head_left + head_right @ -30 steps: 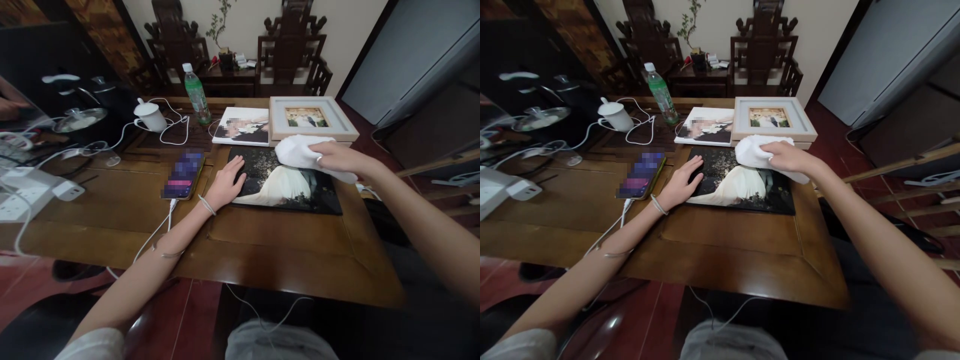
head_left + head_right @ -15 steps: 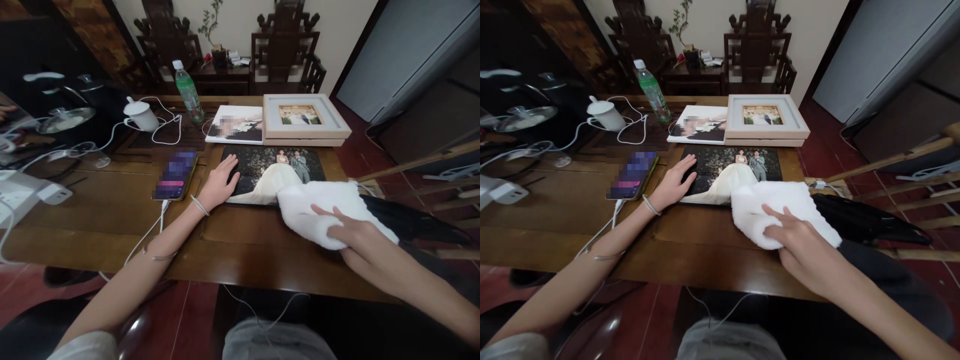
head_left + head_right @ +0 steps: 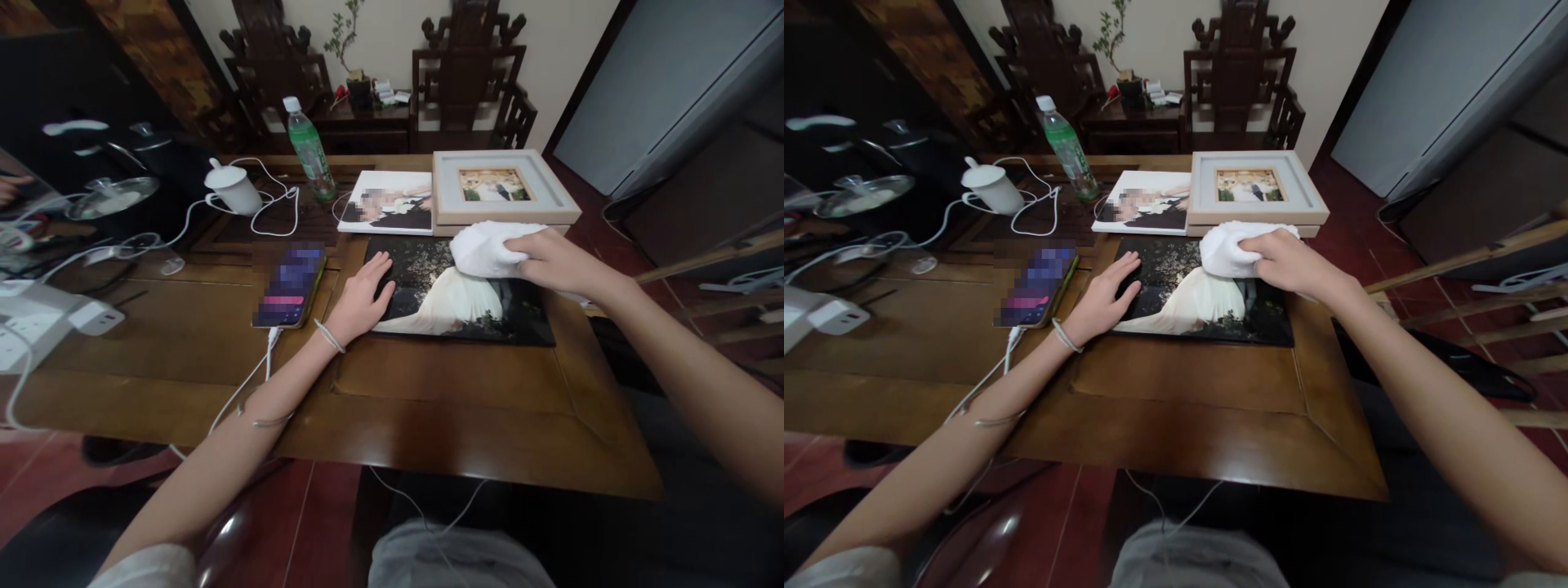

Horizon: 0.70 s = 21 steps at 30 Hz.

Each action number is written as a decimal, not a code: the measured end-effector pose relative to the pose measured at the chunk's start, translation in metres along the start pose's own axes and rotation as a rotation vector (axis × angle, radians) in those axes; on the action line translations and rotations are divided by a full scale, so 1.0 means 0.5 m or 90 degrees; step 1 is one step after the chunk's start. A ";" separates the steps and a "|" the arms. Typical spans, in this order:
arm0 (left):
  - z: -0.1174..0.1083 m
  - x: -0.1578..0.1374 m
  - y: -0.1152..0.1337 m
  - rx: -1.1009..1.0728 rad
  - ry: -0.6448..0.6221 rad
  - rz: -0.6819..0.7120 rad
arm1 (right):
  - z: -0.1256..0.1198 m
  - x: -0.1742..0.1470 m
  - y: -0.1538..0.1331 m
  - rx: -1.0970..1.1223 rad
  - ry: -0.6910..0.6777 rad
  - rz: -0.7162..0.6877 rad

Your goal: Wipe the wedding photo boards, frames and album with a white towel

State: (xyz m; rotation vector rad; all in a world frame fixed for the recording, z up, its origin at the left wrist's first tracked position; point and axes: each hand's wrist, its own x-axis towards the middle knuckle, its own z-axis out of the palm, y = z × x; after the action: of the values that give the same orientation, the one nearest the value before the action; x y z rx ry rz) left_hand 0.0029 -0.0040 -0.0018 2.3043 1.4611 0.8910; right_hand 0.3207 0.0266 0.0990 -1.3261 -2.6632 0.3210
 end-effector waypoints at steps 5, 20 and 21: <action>-0.002 0.000 0.000 -0.004 -0.005 0.003 | 0.055 -0.012 -0.010 -0.130 0.010 0.027; 0.004 0.001 -0.002 0.021 0.007 0.014 | 0.046 -0.243 -0.184 0.033 -0.023 -0.076; 0.004 0.001 -0.002 0.020 0.009 0.012 | 0.034 -0.232 -0.181 0.046 -0.032 -0.066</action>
State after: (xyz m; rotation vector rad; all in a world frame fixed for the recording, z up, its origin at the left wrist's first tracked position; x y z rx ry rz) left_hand 0.0035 -0.0030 -0.0038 2.3424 1.4713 0.8969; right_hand 0.3166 -0.1216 0.1014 -1.1707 -2.7210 0.4383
